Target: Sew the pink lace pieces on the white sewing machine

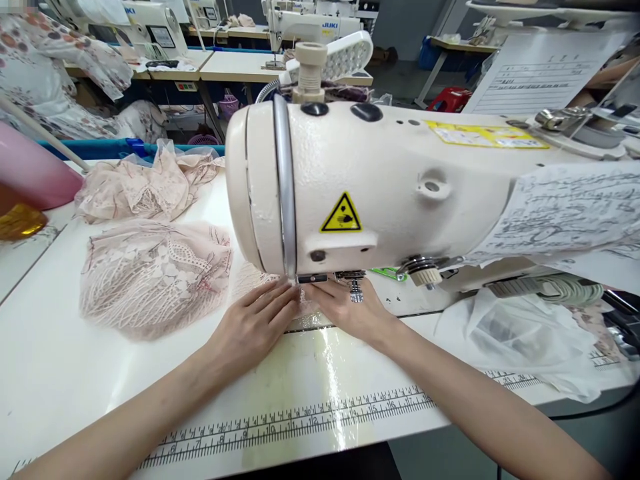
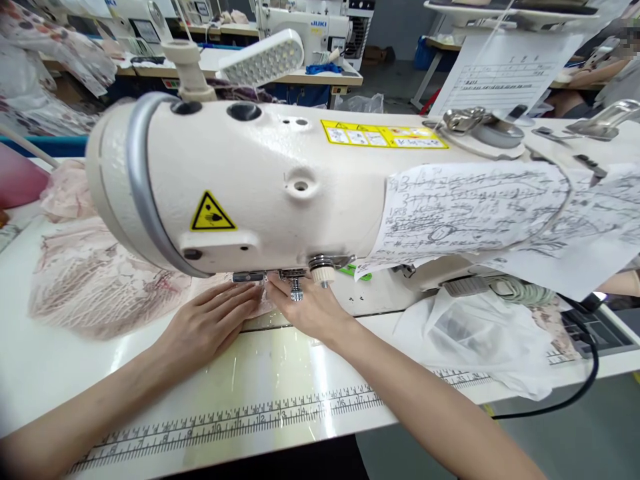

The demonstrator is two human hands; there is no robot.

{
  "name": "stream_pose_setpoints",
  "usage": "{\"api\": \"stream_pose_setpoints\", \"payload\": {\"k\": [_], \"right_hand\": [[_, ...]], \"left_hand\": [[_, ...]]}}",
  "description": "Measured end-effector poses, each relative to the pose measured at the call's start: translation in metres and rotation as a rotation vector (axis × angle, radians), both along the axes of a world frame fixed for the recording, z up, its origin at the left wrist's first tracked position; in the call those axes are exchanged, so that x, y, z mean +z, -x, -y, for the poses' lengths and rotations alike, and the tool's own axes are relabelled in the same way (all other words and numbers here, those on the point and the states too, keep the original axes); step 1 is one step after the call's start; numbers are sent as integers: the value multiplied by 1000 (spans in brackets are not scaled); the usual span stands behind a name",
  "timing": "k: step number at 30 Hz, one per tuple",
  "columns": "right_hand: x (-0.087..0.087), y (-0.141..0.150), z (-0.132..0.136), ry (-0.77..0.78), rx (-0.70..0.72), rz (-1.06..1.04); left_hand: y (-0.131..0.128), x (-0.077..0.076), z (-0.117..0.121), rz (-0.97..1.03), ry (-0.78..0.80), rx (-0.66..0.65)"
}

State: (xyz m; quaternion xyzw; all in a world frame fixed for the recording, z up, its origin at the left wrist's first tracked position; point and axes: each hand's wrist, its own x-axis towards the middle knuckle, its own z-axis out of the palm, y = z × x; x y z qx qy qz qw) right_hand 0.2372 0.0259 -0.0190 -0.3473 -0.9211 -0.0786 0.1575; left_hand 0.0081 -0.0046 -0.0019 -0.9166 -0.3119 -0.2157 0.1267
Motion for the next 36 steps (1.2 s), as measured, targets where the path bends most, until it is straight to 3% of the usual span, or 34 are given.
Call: {"api": "stream_pose_setpoints", "payload": {"k": [3,5,11,18,24,28,36], "right_hand": [[8,4,4,-175,37,28],[13,7,5,-209,63,0],[17,13,5,-167,120,-10],[11,18,4,-13,124,-152],[10,20,4,59,166,-214],[14,19,7,53,164,-222],[15,24,10,-55,173,-238]], "left_hand": [[2,3,0,47,54,21],[3,5,-1,60,73,33],[2,9,-2,73,81,70],[2,9,0,97,74,102],[2,8,1,130,35,40],[5,3,-2,84,96,63],[8,-1,-4,55,50,68]]}}
